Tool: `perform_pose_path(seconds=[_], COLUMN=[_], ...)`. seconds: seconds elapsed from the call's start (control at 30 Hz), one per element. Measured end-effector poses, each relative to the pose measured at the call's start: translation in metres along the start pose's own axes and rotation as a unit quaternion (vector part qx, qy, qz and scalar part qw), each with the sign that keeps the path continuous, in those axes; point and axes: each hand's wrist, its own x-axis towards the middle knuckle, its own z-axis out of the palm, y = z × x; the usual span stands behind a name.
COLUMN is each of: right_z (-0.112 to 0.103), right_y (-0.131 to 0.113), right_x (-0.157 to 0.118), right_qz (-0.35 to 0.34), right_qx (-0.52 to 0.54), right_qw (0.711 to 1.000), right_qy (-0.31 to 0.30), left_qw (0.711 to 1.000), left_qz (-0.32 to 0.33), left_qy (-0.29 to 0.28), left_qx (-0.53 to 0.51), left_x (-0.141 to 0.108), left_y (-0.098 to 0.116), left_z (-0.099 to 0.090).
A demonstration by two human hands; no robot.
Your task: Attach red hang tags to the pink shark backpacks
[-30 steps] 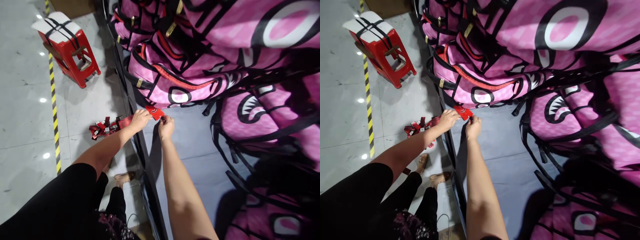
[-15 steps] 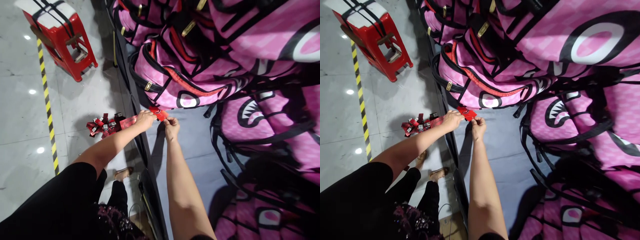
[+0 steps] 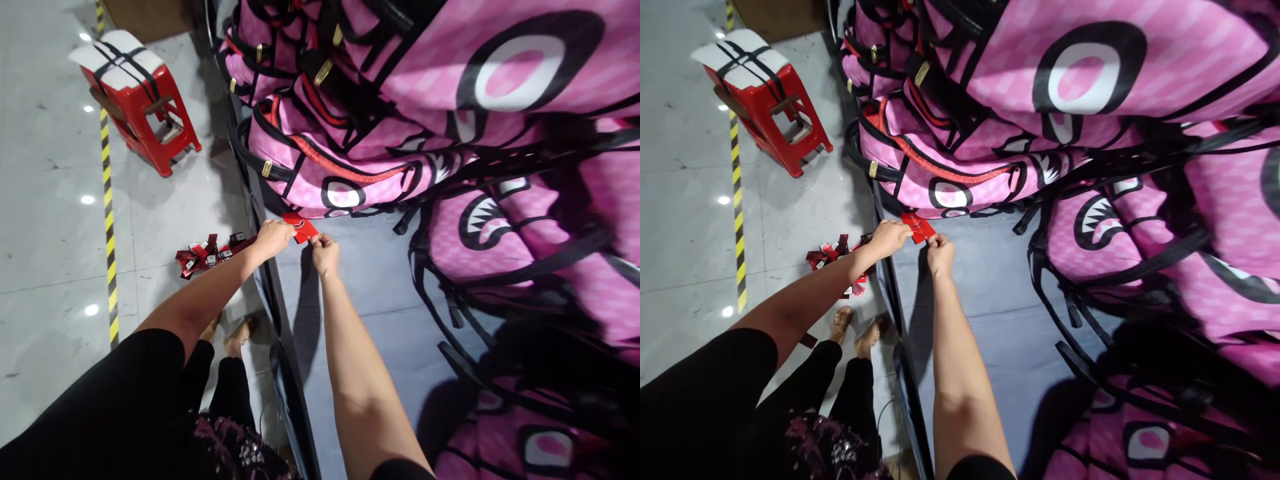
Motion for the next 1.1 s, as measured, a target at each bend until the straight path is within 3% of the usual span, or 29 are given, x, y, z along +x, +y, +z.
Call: perform_pose_path(seconds=[0.1, 0.17, 0.27, 0.37, 0.43, 0.5, 0.53, 0.6, 0.67, 0.73, 0.8, 0.9, 1.0, 1.1], right_z=[0.002, 0.008, 0.022, 0.033, 0.036, 0.036, 0.036, 0.037, 0.037, 0.038, 0.037, 0.035, 0.029, 0.023], right_y=[-0.003, -0.003, 0.001, 0.011, 0.017, 0.021, 0.022, 0.023, 0.024, 0.026, 0.029, 0.035, 0.04, 0.038], right_x=[-0.012, -0.018, -0.015, -0.002, 0.004, 0.006, 0.006, 0.005, 0.005, 0.005, 0.005, 0.003, -0.001, -0.01], right_qz=[-0.032, -0.125, -0.283, -0.305, -0.314, -0.332, -0.335, -0.334, -0.333, -0.343, -0.365, -0.403, -0.417, -0.405], right_qx=[-0.055, -0.118, -0.179, -0.167, -0.152, -0.14, -0.139, -0.145, -0.156, -0.169, -0.182, -0.193, -0.185, -0.172], right_qw=[0.996, 0.982, 0.942, 0.937, 0.937, 0.933, 0.932, 0.931, 0.93, 0.924, 0.913, 0.894, 0.89, 0.897], right_qy=[0.063, 0.083, 0.002, -0.037, -0.025, -0.016, -0.01, 0.001, 0.006, 0.012, 0.022, 0.021, -0.009, -0.032], left_qw=[1.0, 1.0, 0.995, 0.967, 0.933, 0.903, 0.899, 0.908, 0.921, 0.937, 0.951, 0.945, 0.936, 0.918], left_qz=[0.004, 0.005, 0.018, 0.039, -0.014, -0.141, -0.201, -0.262, -0.249, -0.229, -0.244, -0.3, -0.312, -0.304], left_qy=[0.014, 0.028, 0.072, 0.166, 0.273, 0.332, 0.311, 0.205, 0.108, 0.066, 0.044, 0.045, 0.048, 0.106], left_qx=[0.001, -0.005, -0.069, -0.191, -0.233, -0.234, -0.235, -0.255, -0.28, -0.253, -0.184, -0.126, -0.157, -0.232], left_x=[-0.002, -0.004, -0.008, -0.014, -0.02, -0.026, -0.03, -0.036, -0.042, -0.049, -0.055, -0.061, -0.063, -0.068], left_y=[-0.002, -0.003, -0.005, -0.015, -0.03, -0.048, -0.057, -0.07, -0.072, -0.061, -0.039, 0.005, 0.037, 0.044], left_z=[0.008, 0.015, 0.024, 0.025, 0.023, 0.022, 0.023, 0.024, 0.022, 0.014, 0.004, -0.006, -0.006, -0.001])
